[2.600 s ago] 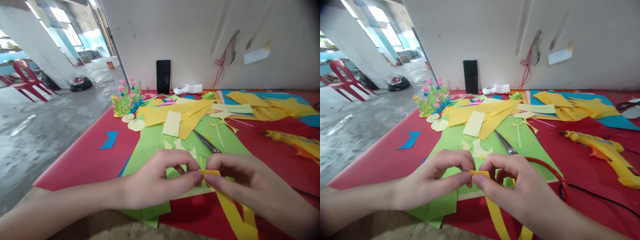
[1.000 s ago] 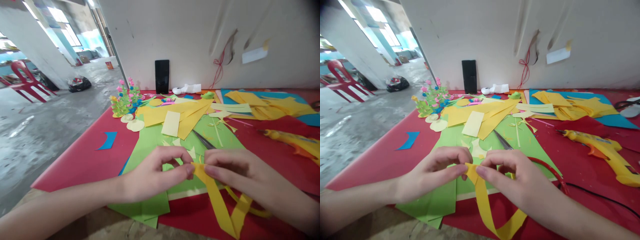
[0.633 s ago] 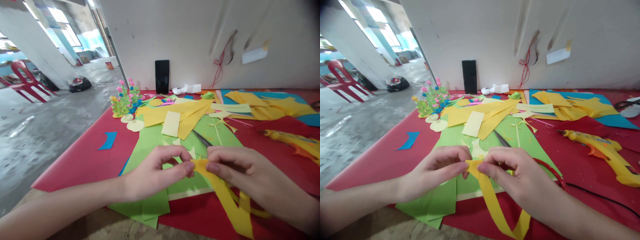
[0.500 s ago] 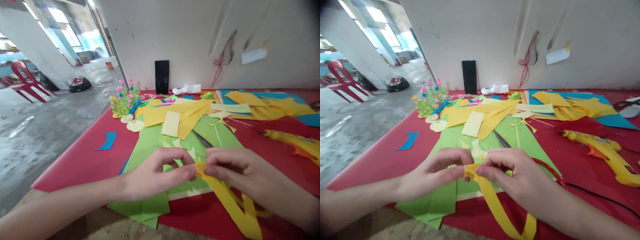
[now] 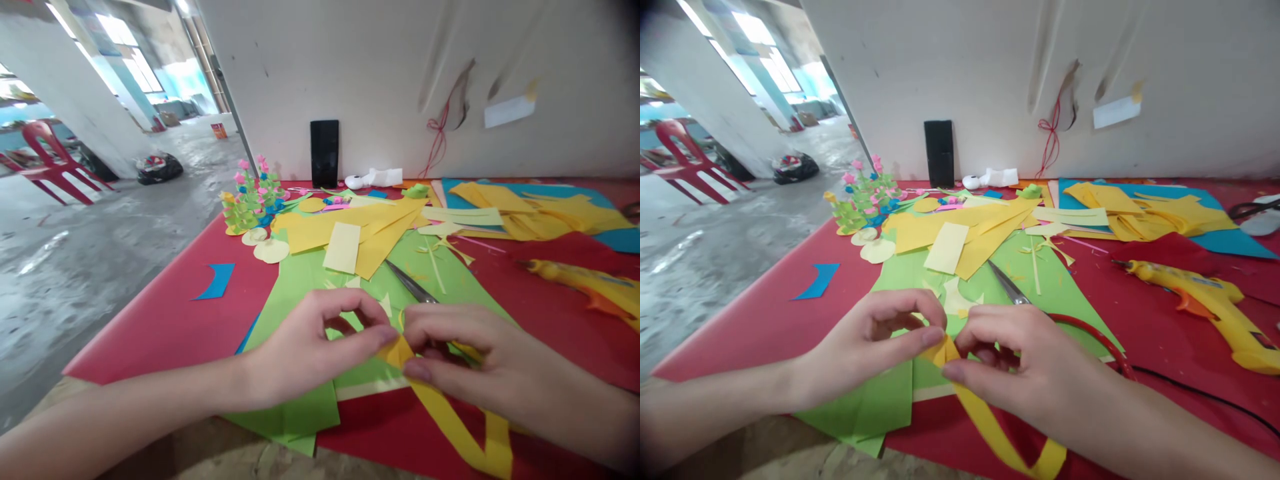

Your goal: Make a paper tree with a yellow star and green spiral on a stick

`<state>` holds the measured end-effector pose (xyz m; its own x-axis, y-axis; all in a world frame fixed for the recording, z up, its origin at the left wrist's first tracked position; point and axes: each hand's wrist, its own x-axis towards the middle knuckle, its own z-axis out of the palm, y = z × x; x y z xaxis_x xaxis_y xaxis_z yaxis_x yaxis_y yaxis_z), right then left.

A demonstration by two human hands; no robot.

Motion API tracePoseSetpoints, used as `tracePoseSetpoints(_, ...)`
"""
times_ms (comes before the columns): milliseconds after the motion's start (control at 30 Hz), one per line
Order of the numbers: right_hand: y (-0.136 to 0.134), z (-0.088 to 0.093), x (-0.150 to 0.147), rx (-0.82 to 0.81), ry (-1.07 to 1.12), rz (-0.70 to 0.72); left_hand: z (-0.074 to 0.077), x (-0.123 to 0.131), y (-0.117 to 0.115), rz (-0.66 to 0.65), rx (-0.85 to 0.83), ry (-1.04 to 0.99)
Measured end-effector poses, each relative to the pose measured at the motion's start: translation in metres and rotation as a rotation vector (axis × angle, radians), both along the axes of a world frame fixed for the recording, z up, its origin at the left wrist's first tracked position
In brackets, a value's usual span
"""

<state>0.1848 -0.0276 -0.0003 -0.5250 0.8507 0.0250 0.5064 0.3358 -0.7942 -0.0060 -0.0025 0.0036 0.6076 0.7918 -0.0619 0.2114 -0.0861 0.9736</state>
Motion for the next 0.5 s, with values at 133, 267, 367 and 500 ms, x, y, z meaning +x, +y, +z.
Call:
tracePoseSetpoints(133,-0.0021,0.0023,0.0042,0.064,-0.035,-0.058,0.0016,0.0004,0.0,0.034,-0.044,-0.009)
tracePoseSetpoints(267,0.0,0.0045,0.0067,0.15,-0.043,-0.093,-0.0016,0.0002,-0.0011,-0.032,-0.042,0.063)
tracePoseSetpoints(367,0.0004,0.007,0.0053,0.149,-0.046,-0.067,-0.0046,0.0005,-0.0028,-0.043,0.01,0.096)
tracePoseSetpoints(500,-0.0023,0.0083,0.0045,0.153,-0.048,-0.046,-0.0047,0.0018,-0.0041,-0.034,0.006,0.085)
